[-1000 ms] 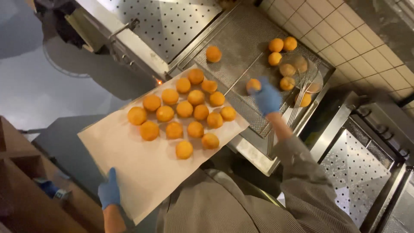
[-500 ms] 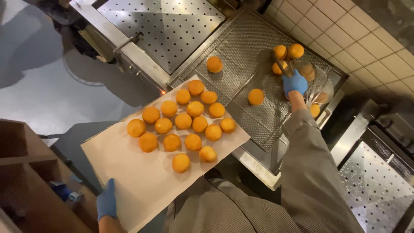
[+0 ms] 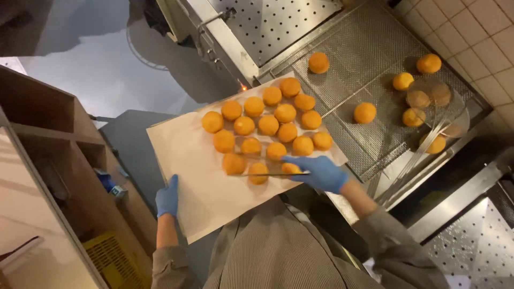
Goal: Frying donuts in deep vats of oil, turning them, and transferring them to cooling racks and trays.
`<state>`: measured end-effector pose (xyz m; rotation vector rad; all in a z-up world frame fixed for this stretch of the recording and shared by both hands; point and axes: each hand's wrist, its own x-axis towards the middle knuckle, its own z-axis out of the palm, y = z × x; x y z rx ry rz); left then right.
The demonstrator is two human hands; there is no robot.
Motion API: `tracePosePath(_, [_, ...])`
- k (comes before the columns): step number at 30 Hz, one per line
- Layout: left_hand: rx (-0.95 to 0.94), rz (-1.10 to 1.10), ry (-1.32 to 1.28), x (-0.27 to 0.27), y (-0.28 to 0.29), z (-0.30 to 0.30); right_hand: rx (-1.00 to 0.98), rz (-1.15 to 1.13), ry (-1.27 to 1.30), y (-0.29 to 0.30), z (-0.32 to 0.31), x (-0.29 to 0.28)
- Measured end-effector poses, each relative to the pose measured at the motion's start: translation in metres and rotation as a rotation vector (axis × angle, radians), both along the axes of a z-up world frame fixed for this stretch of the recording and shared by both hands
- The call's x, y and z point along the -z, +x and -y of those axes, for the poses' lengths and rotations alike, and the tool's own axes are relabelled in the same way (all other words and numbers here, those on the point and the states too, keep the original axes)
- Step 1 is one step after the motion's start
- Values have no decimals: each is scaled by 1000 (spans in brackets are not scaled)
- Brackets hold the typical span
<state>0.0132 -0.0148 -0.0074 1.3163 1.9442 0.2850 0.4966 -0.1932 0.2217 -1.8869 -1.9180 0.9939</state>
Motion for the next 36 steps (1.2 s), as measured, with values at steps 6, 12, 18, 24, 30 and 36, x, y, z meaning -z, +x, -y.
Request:
tracePosePath(6, [130,-83,-62,47,-34,-2,201,98,27,47,24,48])
tracePosePath(12, [18,-66,-55,5,-10,-2,1069,523,273,257,61,36])
tracePosePath(18, [-84,37,-128,-4,-6,-9,1262,613,128,435,59,116])
tracePosePath(24, [-118,45,-156,-7,-8,-7,1284,662,-188,497,34,178])
tracePosePath(30, [-77,54,-86,11,-15,-7,1163,605,-69,375,44,97])
tracePosePath(36, [27,41,-72,9,-11,0,615,266,-103,159,67,-9])
